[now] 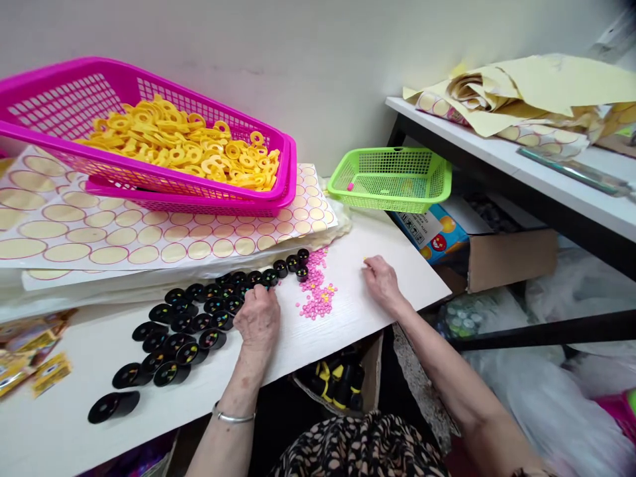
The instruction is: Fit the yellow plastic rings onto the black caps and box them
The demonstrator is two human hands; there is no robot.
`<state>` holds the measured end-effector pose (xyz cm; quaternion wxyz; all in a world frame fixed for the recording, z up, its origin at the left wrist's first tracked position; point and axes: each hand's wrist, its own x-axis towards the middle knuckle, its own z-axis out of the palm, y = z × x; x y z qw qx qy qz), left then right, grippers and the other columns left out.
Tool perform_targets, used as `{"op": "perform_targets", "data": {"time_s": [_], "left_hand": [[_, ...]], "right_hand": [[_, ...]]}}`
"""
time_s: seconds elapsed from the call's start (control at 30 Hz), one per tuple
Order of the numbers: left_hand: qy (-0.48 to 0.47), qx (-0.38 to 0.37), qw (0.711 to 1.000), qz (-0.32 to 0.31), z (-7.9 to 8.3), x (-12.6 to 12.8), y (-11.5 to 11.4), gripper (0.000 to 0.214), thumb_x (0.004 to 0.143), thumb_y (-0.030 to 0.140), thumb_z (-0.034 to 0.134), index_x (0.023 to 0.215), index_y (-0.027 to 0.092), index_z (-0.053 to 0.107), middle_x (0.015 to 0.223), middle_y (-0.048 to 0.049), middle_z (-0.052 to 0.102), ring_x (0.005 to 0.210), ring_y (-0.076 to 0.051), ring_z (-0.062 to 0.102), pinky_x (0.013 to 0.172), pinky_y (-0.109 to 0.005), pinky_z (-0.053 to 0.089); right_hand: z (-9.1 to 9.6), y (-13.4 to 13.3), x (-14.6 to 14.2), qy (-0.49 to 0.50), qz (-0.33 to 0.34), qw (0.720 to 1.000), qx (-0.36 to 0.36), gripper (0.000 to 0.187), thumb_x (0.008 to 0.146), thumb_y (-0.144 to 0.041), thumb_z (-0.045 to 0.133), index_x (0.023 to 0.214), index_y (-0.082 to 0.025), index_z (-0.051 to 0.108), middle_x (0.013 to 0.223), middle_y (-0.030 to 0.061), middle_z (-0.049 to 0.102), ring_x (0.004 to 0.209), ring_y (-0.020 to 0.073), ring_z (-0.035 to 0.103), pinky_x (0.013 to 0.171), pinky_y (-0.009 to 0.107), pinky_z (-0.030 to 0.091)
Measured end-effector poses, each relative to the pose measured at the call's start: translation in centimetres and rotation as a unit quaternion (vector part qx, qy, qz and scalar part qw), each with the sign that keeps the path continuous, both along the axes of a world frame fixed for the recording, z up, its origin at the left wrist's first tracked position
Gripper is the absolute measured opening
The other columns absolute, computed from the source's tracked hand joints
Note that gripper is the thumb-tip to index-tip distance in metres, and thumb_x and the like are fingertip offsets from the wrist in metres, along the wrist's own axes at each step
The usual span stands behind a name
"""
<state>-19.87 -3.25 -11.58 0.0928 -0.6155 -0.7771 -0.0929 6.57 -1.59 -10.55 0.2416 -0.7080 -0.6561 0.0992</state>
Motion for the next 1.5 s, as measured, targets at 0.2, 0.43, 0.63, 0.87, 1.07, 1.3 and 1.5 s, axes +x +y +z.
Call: {"op": "perform_targets", "data": {"time_s": [0.2,0.43,0.63,0.87,1.07,1.3,1.5], "left_hand": [[-0.016,0.013,1.000,-0.007,0.3,0.3,-0.4,0.032,0.087,0.037,0.038,0.100,0.012,0.053,0.086,-0.0100,0.058,0.066,-0.020,0.059,0.045,-0.027,0.022],[-0.047,0.028,0.998,-0.031,0.1,0.1,-0.7,0.025,0.085,0.034,0.042,0.088,0.013,0.056,0.085,-0.0088,0.059,0.066,-0.018,0.058,0.048,-0.027,0.027],[-0.235,0.075,0.951,-0.189,-0.2,-0.2,-3.1,0.013,0.074,0.021,0.054,0.085,0.018,0.060,0.079,-0.0012,0.059,0.065,-0.012,0.055,0.059,-0.023,0.039],[-0.386,0.086,0.887,-0.239,-1.5,0.6,-5.3,0.027,0.072,0.018,0.058,0.099,0.018,0.058,0.078,0.0010,0.057,0.057,-0.008,0.049,0.057,-0.020,0.041],[-0.487,0.064,0.849,-0.197,-2.6,1.0,-5.3,0.033,0.066,0.027,0.069,0.097,0.016,0.061,0.070,0.0030,0.051,0.053,-0.007,0.043,0.053,-0.021,0.039],[-0.502,0.044,0.840,-0.202,-2.8,1.1,-5.5,0.025,0.068,0.025,0.068,0.092,0.018,0.063,0.077,0.0019,0.057,0.054,-0.006,0.043,0.054,-0.021,0.039],[-0.482,0.030,0.848,-0.217,-2.6,1.1,-5.5,0.024,0.066,0.012,0.060,0.090,0.019,0.063,0.076,0.0019,0.059,0.060,-0.008,0.049,0.060,-0.021,0.041]], "right_hand": [[-1.8,4.0,1.2,-0.054,-0.023,0.998,-0.026,0.023,0.083,-0.018,0.040,0.084,-0.015,0.063,0.093,0.0103,0.057,0.087,0.0218,0.053,0.066,0.029,0.035],[-1.3,1.8,-0.8,-0.032,0.094,0.990,-0.102,0.015,0.079,-0.019,0.047,0.078,-0.019,0.062,0.079,0.0036,0.063,0.072,0.0158,0.055,0.060,0.024,0.032],[-1.8,0.7,-1.9,0.011,0.115,0.986,-0.118,0.015,0.076,-0.018,0.051,0.072,-0.019,0.065,0.075,0.0022,0.067,0.072,0.0156,0.059,0.063,0.023,0.037],[-2.2,0.8,-1.4,0.045,0.124,0.987,-0.092,0.014,0.077,-0.018,0.051,0.075,-0.018,0.065,0.075,0.0023,0.066,0.075,0.0157,0.059,0.068,0.024,0.041],[-1.4,-1.0,-2.4,0.020,0.157,0.987,-0.011,0.012,0.077,-0.014,0.051,0.072,-0.019,0.060,0.077,0.0032,0.057,0.074,0.0166,0.054,0.067,0.027,0.039],[0.9,-3.5,-9.0,0.170,0.342,0.923,0.040,0.011,0.082,-0.015,0.051,0.075,-0.019,0.058,0.073,0.0012,0.053,0.072,0.0146,0.050,0.068,0.027,0.040],[1.1,-3.7,-11.7,0.022,0.383,0.923,0.028,0.017,0.082,-0.012,0.048,0.070,-0.018,0.059,0.073,0.0032,0.052,0.075,0.0161,0.047,0.069,0.028,0.038]]}}
